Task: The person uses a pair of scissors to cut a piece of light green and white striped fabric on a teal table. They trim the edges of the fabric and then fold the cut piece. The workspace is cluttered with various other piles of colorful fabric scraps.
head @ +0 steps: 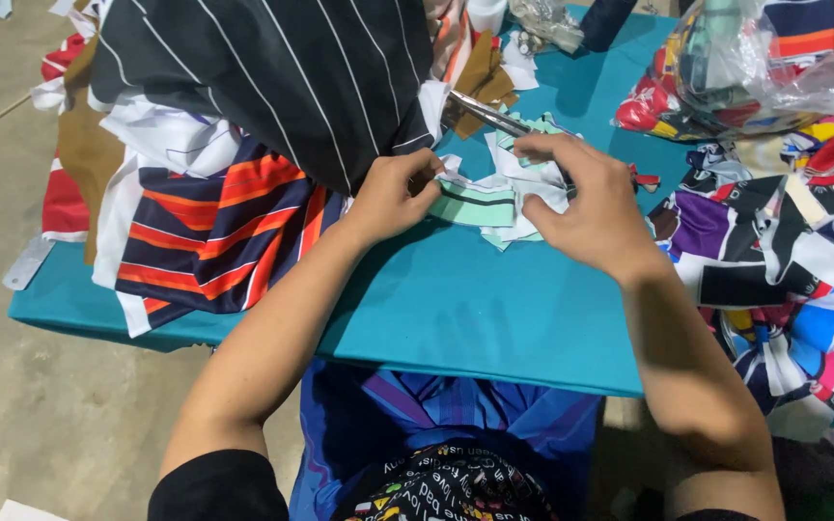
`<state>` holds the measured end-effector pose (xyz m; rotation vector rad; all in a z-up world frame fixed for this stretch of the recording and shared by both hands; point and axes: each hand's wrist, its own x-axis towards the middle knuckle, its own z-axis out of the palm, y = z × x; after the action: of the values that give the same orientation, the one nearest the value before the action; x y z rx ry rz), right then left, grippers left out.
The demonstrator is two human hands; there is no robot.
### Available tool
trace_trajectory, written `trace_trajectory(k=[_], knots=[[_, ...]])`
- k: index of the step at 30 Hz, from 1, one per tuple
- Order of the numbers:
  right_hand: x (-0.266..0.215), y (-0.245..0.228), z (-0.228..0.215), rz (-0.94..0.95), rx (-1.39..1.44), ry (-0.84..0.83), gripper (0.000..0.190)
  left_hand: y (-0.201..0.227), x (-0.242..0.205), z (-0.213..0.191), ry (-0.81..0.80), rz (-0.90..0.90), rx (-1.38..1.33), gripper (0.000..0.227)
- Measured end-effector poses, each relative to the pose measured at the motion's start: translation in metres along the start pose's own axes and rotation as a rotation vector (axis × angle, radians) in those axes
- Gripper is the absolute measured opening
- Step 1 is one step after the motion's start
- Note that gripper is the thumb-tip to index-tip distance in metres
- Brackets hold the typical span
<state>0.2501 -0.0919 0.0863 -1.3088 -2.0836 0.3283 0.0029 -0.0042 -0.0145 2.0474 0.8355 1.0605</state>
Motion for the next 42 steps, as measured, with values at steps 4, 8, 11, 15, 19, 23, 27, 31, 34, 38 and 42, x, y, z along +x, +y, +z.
trace_trajectory(k=[4, 8, 11, 15, 19, 23, 27, 31, 34, 38, 42], knots=[[-0.006, 0.016, 0.018, -0.082, 0.021, -0.018, 0.067, 0.020, 0.001, 0.002, -0.015, 0.165, 0.047, 0.015], [-0.009, 0.019, 0.034, -0.157, 0.096, -0.135, 0.072, 0.027, -0.005, 0.018, 0.018, 0.506, 0.075, 0.020], [-0.010, 0.027, 0.047, -0.097, 0.159, -0.198, 0.052, 0.036, -0.006, 0.026, 0.066, 0.586, 0.067, 0.020], [-0.009, 0.046, 0.051, 0.003, 0.245, -0.194, 0.012, 0.018, -0.006, 0.031, 0.198, 0.555, 0.042, 0.029], [-0.008, 0.037, 0.034, 0.045, 0.276, -0.196, 0.004, 0.013, 0.001, 0.017, 0.304, 0.451, -0.048, 0.026], [-0.014, 0.071, 0.042, 0.016, 0.053, -0.141, 0.010, 0.012, 0.001, 0.014, 0.272, 0.307, -0.024, 0.024], [-0.024, 0.092, 0.058, -0.085, -0.162, -0.095, 0.013, 0.002, -0.001, 0.025, 0.146, 0.186, -0.018, 0.021], [-0.027, 0.102, 0.069, -0.092, -0.120, -0.061, 0.013, 0.002, -0.002, 0.025, 0.082, 0.116, -0.007, 0.018], [-0.027, 0.103, 0.064, -0.086, -0.046, 0.026, 0.012, 0.002, -0.003, 0.025, 0.105, 0.127, -0.018, 0.028], [-0.030, 0.106, 0.065, -0.108, -0.079, 0.033, 0.011, 0.012, -0.002, 0.023, 0.085, 0.121, 0.014, 0.030], [-0.028, 0.100, 0.061, -0.134, -0.088, 0.077, 0.010, 0.002, -0.003, 0.026, 0.070, 0.065, 0.033, 0.027]])
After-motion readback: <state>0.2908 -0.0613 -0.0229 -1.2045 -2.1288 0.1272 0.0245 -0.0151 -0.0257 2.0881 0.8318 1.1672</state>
